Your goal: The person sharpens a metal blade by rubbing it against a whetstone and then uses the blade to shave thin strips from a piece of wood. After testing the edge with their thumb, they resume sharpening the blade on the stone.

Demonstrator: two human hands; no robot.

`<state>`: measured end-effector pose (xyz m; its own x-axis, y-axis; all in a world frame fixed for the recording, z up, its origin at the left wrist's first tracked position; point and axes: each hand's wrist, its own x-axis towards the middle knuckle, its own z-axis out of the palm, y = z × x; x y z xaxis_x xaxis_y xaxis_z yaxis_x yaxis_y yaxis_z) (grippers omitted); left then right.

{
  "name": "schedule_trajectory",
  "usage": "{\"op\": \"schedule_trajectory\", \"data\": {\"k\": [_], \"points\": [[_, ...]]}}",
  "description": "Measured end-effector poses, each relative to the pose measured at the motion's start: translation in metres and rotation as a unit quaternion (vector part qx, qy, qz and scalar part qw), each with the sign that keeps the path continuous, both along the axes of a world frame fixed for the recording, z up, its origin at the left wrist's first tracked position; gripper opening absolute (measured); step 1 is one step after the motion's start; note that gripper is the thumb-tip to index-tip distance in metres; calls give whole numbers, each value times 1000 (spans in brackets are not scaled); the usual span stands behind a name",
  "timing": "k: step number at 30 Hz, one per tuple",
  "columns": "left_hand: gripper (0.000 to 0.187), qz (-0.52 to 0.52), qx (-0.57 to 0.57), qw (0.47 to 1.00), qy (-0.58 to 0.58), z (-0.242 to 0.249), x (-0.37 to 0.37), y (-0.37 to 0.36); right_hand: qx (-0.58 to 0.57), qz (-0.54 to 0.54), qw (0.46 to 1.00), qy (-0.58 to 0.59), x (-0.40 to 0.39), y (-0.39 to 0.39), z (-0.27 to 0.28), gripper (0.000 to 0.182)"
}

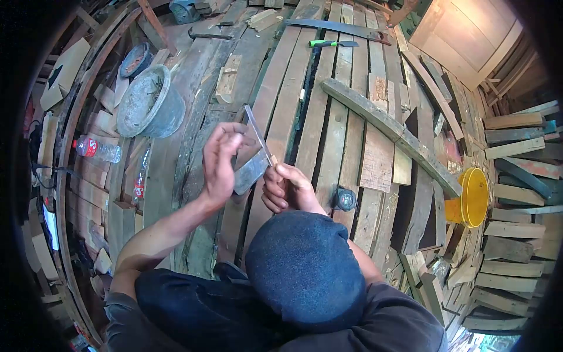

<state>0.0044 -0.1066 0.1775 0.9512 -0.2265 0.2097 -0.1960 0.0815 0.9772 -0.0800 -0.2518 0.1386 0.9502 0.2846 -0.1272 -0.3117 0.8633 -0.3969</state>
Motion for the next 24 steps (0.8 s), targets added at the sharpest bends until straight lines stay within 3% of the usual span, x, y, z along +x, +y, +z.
{"op": "schedule_trajectory", "data": {"k": [4, 6, 12, 16, 20, 24], "points": [[39, -81, -27, 996, 25, -4, 12, 4, 182, 46, 982, 4, -4, -2, -12, 29], [35, -149, -44, 987, 29, 1, 15, 7, 216, 67, 974, -13, -4, -4, -15, 28], [17, -232, -51, 971, 28, 8, 18, 4, 226, 134, 964, -37, -6, -5, -11, 30], [13, -203, -22, 979, 10, 14, 15, 3, 216, 144, 965, -34, -6, -7, -15, 31], [9, -144, 37, 988, -36, 16, 14, 4, -13, 83, 996, -5, -13, -1, 9, 41], [8, -101, 73, 991, -56, 18, 15, 6, -186, 50, 980, -47, -11, -3, 14, 52]]}}
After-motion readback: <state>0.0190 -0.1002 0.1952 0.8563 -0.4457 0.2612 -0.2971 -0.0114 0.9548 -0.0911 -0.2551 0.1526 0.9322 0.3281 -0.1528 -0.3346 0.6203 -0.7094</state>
